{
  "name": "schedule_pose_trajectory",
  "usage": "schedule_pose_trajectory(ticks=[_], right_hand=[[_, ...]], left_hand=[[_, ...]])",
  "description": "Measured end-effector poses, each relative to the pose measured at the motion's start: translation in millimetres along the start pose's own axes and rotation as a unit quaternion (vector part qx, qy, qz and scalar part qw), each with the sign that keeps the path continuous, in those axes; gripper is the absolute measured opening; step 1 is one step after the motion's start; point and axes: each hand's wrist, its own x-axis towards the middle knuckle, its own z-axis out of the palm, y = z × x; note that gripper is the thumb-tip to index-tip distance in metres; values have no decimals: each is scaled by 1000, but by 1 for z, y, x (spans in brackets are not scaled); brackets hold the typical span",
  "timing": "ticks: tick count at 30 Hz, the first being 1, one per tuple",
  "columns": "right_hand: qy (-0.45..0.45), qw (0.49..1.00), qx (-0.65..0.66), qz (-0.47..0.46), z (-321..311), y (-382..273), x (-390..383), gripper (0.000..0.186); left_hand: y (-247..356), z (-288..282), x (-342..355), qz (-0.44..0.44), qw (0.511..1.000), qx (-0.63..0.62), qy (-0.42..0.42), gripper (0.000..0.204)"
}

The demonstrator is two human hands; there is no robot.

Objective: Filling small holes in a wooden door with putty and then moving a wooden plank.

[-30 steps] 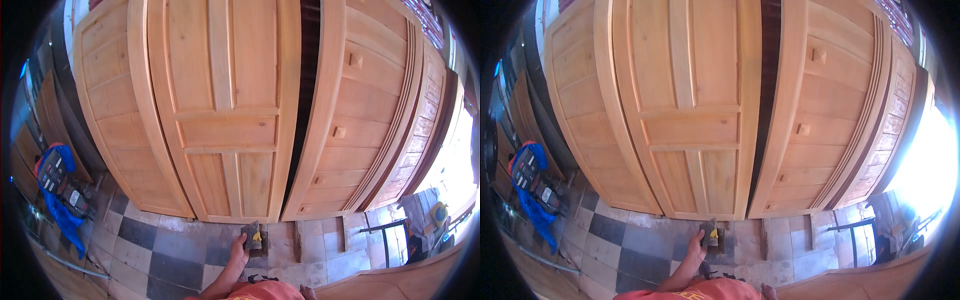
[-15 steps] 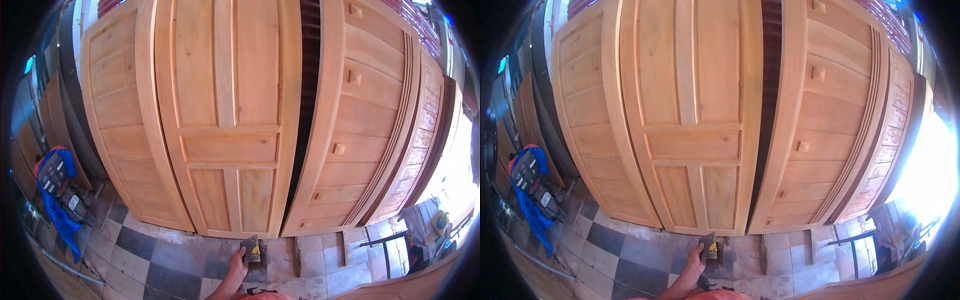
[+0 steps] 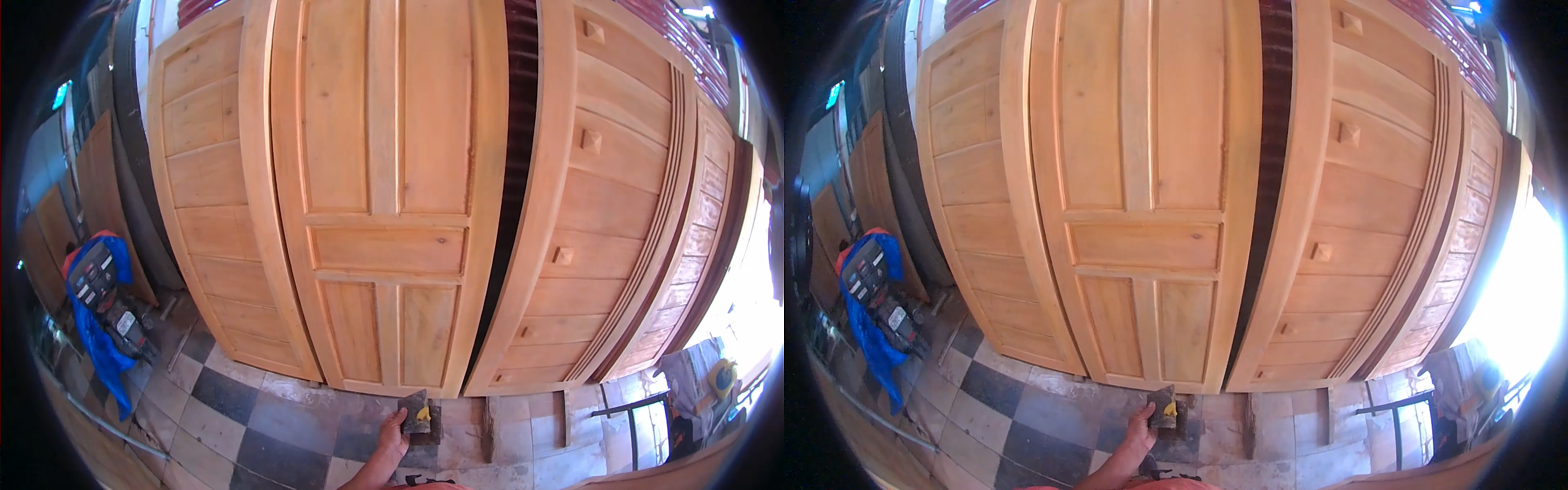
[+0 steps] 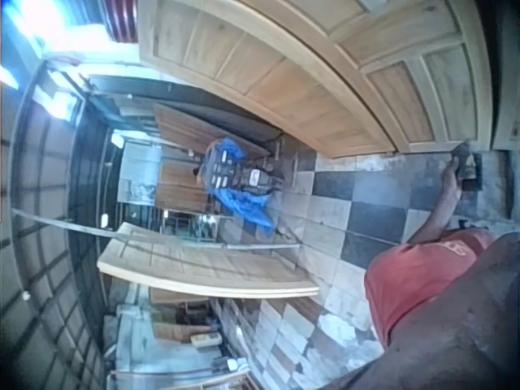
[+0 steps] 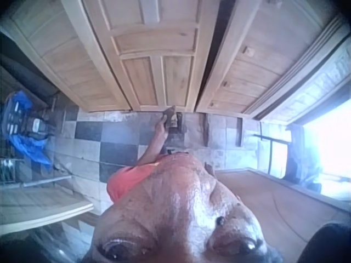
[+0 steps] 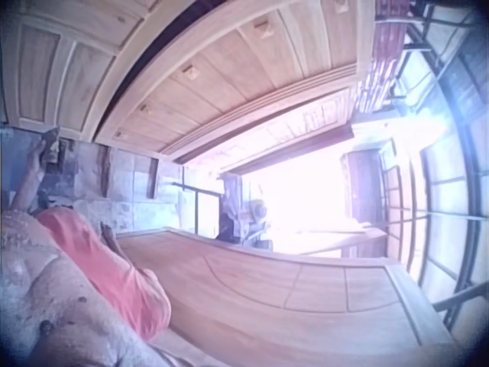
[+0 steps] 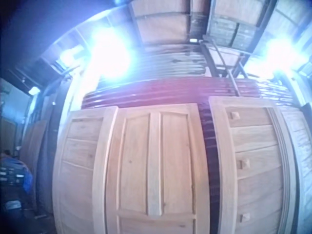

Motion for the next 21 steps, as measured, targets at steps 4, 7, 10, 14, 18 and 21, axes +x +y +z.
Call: schedule_pose_trajectory(ticks=[4,7,10,14,18,21], right_hand=[[-3,1000,-3,-5,-1,-6,4,66],[-6,1000,-6,-9,0,-8,7,66],[-7,1000,-9,-12,0,-11,9,66],[-10,1000,-14,-17,0,-14,14,65],[-11,1000,-18,-21,2,-17,19,65],[-12,999,-22,-23,2,-19,22,64]], left_hand=[[2,6,-4,4,1000,-17,3,19],[10,19,-17,1,1000,-19,0,16],[13,19,-20,3,1000,-15,-4,16],[13,13,-18,8,1000,-7,3,17],[15,10,-19,2,1000,-20,-3,18],[16,8,-21,11,1000,-25,-9,20]])
